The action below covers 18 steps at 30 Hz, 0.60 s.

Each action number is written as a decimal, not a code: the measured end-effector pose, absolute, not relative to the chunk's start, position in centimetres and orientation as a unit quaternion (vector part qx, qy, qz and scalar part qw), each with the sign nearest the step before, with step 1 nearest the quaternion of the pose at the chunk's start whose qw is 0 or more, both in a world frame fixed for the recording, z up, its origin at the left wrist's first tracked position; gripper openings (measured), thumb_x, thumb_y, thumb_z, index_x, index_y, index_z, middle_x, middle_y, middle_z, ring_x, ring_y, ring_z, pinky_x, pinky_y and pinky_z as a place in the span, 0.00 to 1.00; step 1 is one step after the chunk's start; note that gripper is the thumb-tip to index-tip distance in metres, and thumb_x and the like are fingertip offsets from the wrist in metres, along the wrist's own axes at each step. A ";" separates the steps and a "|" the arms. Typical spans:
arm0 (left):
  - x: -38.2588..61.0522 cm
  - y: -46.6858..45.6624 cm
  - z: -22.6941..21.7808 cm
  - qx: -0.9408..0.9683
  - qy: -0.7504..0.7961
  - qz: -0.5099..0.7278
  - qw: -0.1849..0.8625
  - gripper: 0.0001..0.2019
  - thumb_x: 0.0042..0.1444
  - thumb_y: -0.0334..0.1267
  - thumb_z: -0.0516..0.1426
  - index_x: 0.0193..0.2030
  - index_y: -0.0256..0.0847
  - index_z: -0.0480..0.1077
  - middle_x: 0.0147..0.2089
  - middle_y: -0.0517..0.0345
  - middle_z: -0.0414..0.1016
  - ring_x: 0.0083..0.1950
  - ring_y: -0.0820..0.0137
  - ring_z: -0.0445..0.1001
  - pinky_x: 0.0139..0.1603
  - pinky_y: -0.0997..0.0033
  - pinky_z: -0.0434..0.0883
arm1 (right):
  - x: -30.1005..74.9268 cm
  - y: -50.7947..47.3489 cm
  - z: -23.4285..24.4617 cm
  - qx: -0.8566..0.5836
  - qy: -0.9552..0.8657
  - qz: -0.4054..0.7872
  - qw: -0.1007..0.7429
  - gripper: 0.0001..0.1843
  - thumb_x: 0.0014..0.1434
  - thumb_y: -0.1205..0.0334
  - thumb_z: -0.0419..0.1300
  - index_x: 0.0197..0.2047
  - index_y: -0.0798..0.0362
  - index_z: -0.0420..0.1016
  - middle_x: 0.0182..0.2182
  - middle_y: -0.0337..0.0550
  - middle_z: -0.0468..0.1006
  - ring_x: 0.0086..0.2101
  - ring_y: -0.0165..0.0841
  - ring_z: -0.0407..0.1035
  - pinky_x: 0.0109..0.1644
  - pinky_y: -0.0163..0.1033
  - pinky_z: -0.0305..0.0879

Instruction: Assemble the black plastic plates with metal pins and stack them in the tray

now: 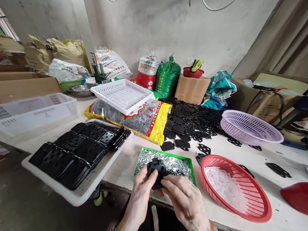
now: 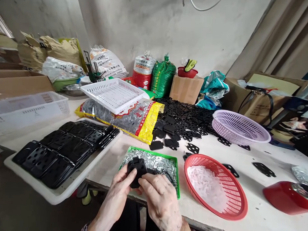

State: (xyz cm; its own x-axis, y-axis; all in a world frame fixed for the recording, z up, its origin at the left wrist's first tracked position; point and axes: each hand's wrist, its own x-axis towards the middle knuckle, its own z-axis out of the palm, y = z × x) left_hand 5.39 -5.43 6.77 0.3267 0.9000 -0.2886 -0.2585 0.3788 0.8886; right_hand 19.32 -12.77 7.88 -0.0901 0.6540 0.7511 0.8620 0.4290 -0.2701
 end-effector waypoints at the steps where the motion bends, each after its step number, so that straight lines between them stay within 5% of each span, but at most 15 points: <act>1: 5.3 -5.4 6.4 0.400 0.427 0.405 0.702 0.24 0.49 0.50 0.68 0.51 0.46 0.76 0.58 0.49 0.74 0.52 0.56 0.77 0.36 0.68 0.79 | 19.5 -12.7 7.9 -0.531 -0.709 -0.099 0.453 0.12 0.68 0.70 0.54 0.51 0.52 0.75 0.41 0.47 0.82 0.39 0.33 0.77 0.43 0.36 0.75; 7: 4.2 -4.6 5.9 0.467 0.426 0.403 0.662 0.27 0.53 0.52 0.65 0.57 0.43 0.72 0.50 0.51 0.76 0.28 0.71 0.74 0.32 0.67 0.76 | 21.2 -11.2 8.3 -0.642 -0.599 0.060 0.475 0.10 0.66 0.64 0.55 0.40 0.51 0.79 0.37 0.45 0.83 0.38 0.37 0.79 0.42 0.38 0.75; 18: 3.6 -3.4 6.4 0.466 0.360 0.419 0.691 0.17 0.57 0.47 0.64 0.49 0.41 0.75 0.42 0.53 0.77 0.31 0.70 0.71 0.25 0.74 0.69 | 19.9 -9.3 7.2 -0.665 -0.542 0.182 0.481 0.14 0.63 0.55 0.58 0.45 0.51 0.81 0.36 0.45 0.83 0.34 0.38 0.77 0.38 0.39 0.71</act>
